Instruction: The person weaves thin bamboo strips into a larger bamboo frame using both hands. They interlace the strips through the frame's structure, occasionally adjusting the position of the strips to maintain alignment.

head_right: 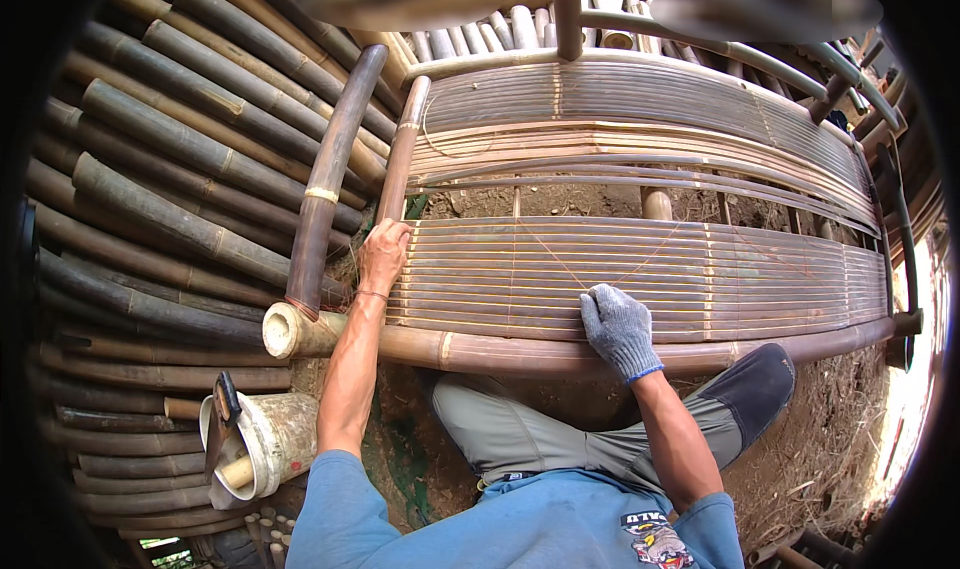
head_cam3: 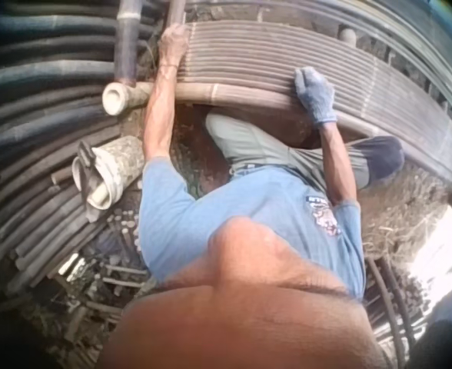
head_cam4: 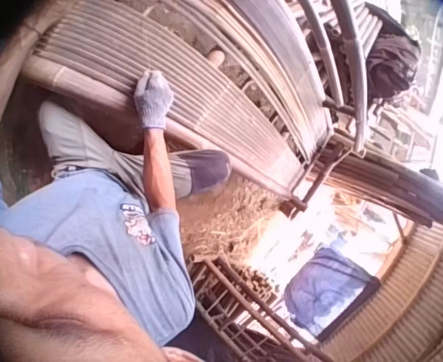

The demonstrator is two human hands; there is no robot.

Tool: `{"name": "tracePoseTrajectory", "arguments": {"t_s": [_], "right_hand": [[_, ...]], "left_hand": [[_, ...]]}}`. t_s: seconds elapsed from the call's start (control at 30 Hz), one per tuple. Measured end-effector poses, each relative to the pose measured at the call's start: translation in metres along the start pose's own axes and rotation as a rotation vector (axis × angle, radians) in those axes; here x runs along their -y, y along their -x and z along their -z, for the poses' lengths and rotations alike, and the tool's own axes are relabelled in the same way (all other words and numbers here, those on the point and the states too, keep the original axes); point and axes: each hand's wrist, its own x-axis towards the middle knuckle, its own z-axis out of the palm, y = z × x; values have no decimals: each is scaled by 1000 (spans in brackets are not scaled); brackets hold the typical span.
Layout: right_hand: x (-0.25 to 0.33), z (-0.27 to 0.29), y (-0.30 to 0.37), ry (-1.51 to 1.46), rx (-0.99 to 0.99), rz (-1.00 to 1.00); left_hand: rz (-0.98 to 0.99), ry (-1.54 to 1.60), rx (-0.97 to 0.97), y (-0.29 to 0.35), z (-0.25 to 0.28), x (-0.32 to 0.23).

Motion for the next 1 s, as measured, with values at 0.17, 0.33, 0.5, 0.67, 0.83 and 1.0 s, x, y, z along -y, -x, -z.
{"name": "tracePoseTrajectory", "arguments": {"t_s": [0.17,0.33,0.5,0.67,0.83,1.0], "right_hand": [[1,5,5,-67,12,13],[33,20,33,-707,60,-386],[9,79,137,-473,428,-140],[-16,199,196,-681,528,-671],[-56,246,101,32,-82,-316],[-191,179,-75,597,-64,-165]], "left_hand": [[-61,377,199,-5,6,-23],[-257,1628,972,5,68,-163],[-304,297,90,-74,-17,-141],[-340,177,-24,-93,-82,-153],[-288,92,-57,-72,-79,-161],[-134,-71,4,-61,-87,-117]]}}
